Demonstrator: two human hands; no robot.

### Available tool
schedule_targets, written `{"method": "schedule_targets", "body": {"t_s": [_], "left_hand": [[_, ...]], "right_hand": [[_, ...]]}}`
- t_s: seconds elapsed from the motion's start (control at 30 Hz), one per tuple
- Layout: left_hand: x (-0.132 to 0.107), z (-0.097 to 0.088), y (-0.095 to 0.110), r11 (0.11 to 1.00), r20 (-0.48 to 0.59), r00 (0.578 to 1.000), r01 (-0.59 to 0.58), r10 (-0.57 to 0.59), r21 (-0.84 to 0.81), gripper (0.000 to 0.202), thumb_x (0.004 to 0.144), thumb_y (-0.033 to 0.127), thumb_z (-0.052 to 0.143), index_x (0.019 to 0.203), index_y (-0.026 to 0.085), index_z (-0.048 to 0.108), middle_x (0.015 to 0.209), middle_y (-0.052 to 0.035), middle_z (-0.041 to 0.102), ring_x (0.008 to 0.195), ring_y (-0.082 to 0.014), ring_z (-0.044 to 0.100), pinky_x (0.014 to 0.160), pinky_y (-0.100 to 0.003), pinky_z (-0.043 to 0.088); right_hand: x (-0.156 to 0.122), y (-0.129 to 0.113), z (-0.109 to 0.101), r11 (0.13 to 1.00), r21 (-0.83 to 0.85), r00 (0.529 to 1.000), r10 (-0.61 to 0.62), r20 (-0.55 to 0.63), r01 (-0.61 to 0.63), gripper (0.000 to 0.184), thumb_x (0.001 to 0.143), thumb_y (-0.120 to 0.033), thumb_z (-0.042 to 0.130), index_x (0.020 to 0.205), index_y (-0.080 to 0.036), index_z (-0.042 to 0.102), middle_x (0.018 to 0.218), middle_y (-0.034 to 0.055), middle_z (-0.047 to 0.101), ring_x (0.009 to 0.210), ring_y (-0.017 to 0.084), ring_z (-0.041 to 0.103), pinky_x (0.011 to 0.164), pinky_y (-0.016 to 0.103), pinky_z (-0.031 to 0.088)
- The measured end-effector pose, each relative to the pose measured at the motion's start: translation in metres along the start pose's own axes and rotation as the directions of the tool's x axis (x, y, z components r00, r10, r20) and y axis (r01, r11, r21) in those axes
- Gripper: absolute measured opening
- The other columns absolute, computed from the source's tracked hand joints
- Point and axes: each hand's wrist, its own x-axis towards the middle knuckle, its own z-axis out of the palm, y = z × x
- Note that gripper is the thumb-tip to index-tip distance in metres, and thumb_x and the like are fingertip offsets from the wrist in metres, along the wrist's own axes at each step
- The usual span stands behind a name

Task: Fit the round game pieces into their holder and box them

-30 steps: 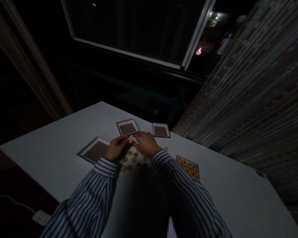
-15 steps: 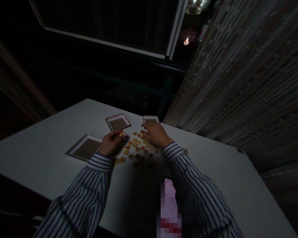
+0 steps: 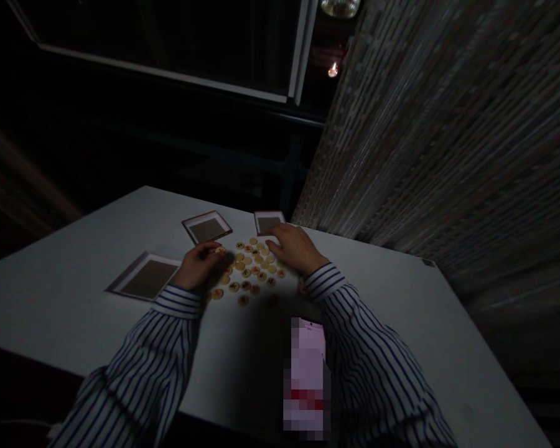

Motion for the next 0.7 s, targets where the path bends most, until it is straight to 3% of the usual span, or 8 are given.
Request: {"method": "schedule_targets", "body": {"t_s": [0.33, 0.7], "left_hand": [[-0.013, 0.029, 0.013, 0.992, 0.124, 0.99, -0.078, 0.065, 0.102, 0.034, 0.06, 0.037, 0.072, 0.082, 0.014, 0.06, 0.07, -0.001, 0.062, 0.062, -0.0116, 0.057, 0.06, -0.023, 0.046], [-0.022, 0.062, 0.016, 0.989, 0.267, 0.962, -0.088, 0.054, 0.119, 0.031, 0.064, 0.04, 0.068, 0.081, 0.015, 0.062, 0.07, -0.0022, 0.064, 0.064, -0.0141, 0.059, 0.064, -0.027, 0.049]], "right_hand": [[-0.028, 0.014, -0.004, 0.996, 0.068, 0.995, 0.061, -0.081, -0.056, 0.032, 0.088, -0.03, 0.045, 0.112, -0.014, 0.058, 0.104, 0.0088, 0.063, 0.089, 0.018, 0.058, 0.082, 0.031, 0.042], [-0.051, 0.027, -0.003, 0.984, 0.128, 0.981, 0.142, -0.134, -0.125, 0.031, 0.086, -0.031, 0.048, 0.108, -0.014, 0.06, 0.105, 0.0086, 0.064, 0.09, 0.018, 0.058, 0.085, 0.032, 0.042]]}}
